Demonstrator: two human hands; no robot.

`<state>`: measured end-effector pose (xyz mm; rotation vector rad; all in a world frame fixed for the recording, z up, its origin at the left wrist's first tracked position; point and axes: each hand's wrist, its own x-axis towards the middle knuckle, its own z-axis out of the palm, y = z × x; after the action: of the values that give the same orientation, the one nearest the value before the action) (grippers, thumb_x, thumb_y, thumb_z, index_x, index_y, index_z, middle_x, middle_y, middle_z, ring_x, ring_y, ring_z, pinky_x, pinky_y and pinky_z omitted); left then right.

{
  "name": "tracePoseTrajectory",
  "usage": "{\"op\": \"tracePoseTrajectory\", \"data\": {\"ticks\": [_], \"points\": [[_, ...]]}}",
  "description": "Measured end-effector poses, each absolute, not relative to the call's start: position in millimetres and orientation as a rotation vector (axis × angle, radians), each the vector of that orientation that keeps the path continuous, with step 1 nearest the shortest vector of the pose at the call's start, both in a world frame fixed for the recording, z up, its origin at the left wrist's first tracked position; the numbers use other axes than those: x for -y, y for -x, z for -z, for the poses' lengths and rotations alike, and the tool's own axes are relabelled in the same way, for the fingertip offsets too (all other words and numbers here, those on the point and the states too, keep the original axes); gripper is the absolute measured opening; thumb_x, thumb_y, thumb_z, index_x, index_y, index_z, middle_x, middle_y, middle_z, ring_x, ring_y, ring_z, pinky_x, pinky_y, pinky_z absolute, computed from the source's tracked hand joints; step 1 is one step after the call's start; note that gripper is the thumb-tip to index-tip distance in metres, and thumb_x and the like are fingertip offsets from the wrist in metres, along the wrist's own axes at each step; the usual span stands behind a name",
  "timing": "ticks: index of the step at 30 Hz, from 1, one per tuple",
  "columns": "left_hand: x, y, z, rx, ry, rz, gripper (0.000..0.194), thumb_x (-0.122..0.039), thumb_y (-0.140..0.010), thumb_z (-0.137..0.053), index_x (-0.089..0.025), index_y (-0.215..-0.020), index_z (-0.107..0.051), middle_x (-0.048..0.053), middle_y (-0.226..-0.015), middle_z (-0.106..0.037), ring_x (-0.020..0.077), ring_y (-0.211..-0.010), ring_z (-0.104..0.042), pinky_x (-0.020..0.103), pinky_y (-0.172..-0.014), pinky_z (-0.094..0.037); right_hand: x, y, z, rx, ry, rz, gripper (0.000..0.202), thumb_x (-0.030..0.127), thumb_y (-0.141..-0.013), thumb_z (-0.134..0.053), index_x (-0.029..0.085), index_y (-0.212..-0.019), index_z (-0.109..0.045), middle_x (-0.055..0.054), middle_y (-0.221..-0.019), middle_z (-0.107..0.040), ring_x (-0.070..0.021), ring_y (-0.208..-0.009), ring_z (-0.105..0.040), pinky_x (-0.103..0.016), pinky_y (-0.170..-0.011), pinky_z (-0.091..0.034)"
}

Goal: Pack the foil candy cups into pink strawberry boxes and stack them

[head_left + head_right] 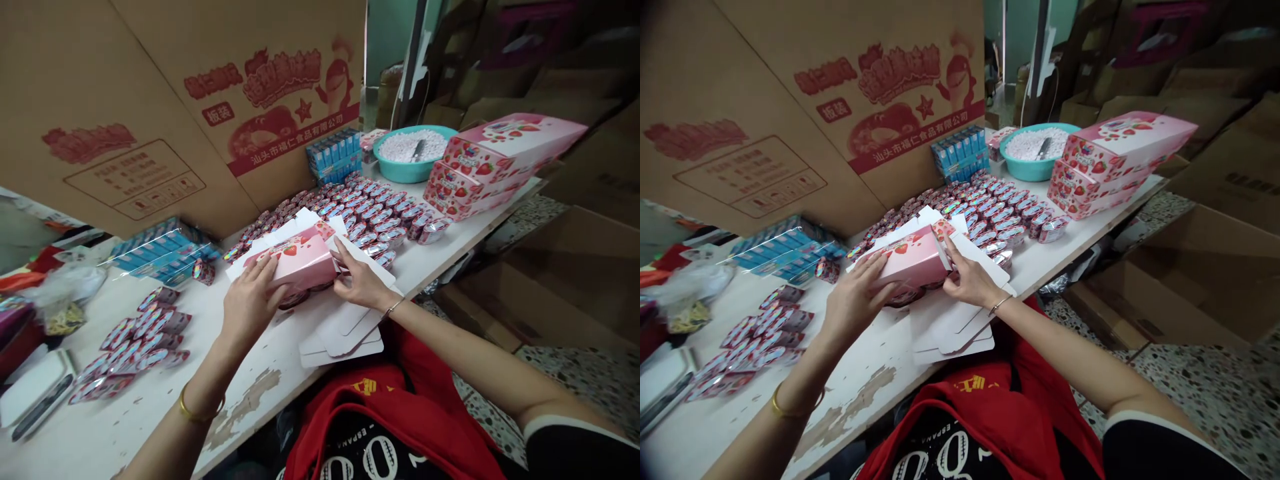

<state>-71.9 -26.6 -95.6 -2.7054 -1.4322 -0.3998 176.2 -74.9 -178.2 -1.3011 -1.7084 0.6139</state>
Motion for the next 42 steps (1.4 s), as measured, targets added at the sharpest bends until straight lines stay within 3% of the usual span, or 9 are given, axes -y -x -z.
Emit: {"op": "tracePoseTrajectory", "data": {"ticks": [7, 10, 13, 17, 23, 25, 35, 42], "points": [[40.9, 50.1, 95.7, 1.465, 2.595, 0.289, 0.055, -0.041, -0.088, -0.062, -0.017, -0.137, -0.057, 0.014, -0.143, -0.057, 0.0385, -0.128, -0.054, 0.053, -0.094, -0.053, 78.4, -175.7, 170.8, 1.762, 1.296, -0.557, 0.098, 0.009, -0.074, -0.053, 0.026, -0.160, -0.008, -0.008, -0.124, -0.067, -0.0143, -0.072, -0.065, -0.030, -0.076, -0.059], [40.1, 50.7, 100.5, 1.403, 2.599, 0.298, 0.056, -0.044, -0.088, -0.062, -0.017, -0.136, -0.057, 0.015, -0.141, -0.058, 0.0396, -0.125, -0.054, 0.052, -0.091, -0.053, 77.3, -176.2, 171.9, 1.806, 1.255, -0.509, 0.087, 0.010, -0.078, -0.052, 0.028, -0.158, -0.022, -0.008, -0.136, -0.059, -0.0177, -0.091, -0.068, -0.034, -0.087, -0.058], [26.8, 71.5, 113.0, 1.224, 2.699, 0.513, 0.068, -0.053, -0.084, -0.065, -0.018, -0.141, -0.052, 0.016, -0.139, -0.059, 0.0350, -0.123, -0.056, 0.047, -0.098, -0.049, 75.0, -176.3, 175.4, 1.851, 1.205, -0.449, 0.077, 0.010, -0.080, -0.050, 0.026, -0.153, -0.035, -0.007, -0.145, -0.053, -0.0235, -0.125, -0.057, -0.041, -0.108, -0.049], [2.5, 99.9, 131.3, 1.099, 2.720, 0.908, 0.072, -0.062, -0.080, -0.062, -0.019, -0.138, -0.054, 0.016, -0.130, -0.065, 0.0333, -0.122, -0.058, 0.051, -0.108, -0.038, 73.9, -176.2, 178.0, 1.863, 1.206, -0.427, 0.073, 0.010, -0.081, -0.050, 0.024, -0.152, -0.037, -0.006, -0.147, -0.052, -0.0235, -0.138, -0.047, -0.042, -0.116, -0.041], [-10.0, 95.8, 134.6, 1.133, 2.880, 0.959, 0.055, -0.060, -0.077, -0.064, -0.019, -0.114, -0.068, 0.015, -0.117, -0.070, 0.0287, -0.110, -0.065, 0.045, -0.097, -0.048, 75.1, -175.0, 178.1, 1.864, 1.275, -0.456, 0.071, 0.031, -0.089, -0.062, 0.027, -0.153, -0.033, -0.007, -0.148, -0.050, -0.0288, -0.134, -0.050, -0.049, -0.113, -0.045], [-8.1, 94.3, 135.4, 1.163, 2.873, 0.915, 0.055, -0.061, -0.076, -0.065, -0.020, -0.112, -0.069, 0.015, -0.118, -0.070, 0.0297, -0.110, -0.065, 0.047, -0.096, -0.049, 75.6, -173.6, 181.4, 1.863, 1.318, -0.441, 0.069, 0.031, -0.090, -0.062, 0.028, -0.153, -0.033, -0.007, -0.147, -0.051, -0.0303, -0.134, -0.050, -0.051, -0.111, -0.048], [14.5, 103.7, 153.2, 0.962, 2.866, 0.909, 0.052, -0.049, -0.083, -0.069, -0.020, -0.126, -0.063, 0.014, -0.130, -0.066, 0.0281, -0.127, -0.058, 0.045, -0.104, -0.047, 72.4, -170.3, 194.3, 1.943, 1.435, -0.309, 0.063, 0.018, -0.094, -0.045, 0.030, -0.154, -0.031, -0.010, -0.146, -0.049, -0.0319, -0.124, -0.058, -0.049, -0.097, -0.057], [13.3, 104.1, 146.9, 0.933, 3.001, 0.633, 0.054, -0.052, -0.087, -0.062, -0.023, -0.133, -0.060, 0.011, -0.139, -0.061, 0.0274, -0.134, -0.052, 0.047, -0.110, -0.044, 68.9, -173.5, 195.0, 1.988, 1.427, -0.282, 0.063, 0.024, -0.096, -0.045, 0.031, -0.156, -0.027, -0.011, -0.129, -0.056, -0.0310, -0.111, -0.062, -0.047, -0.092, -0.059]]}}
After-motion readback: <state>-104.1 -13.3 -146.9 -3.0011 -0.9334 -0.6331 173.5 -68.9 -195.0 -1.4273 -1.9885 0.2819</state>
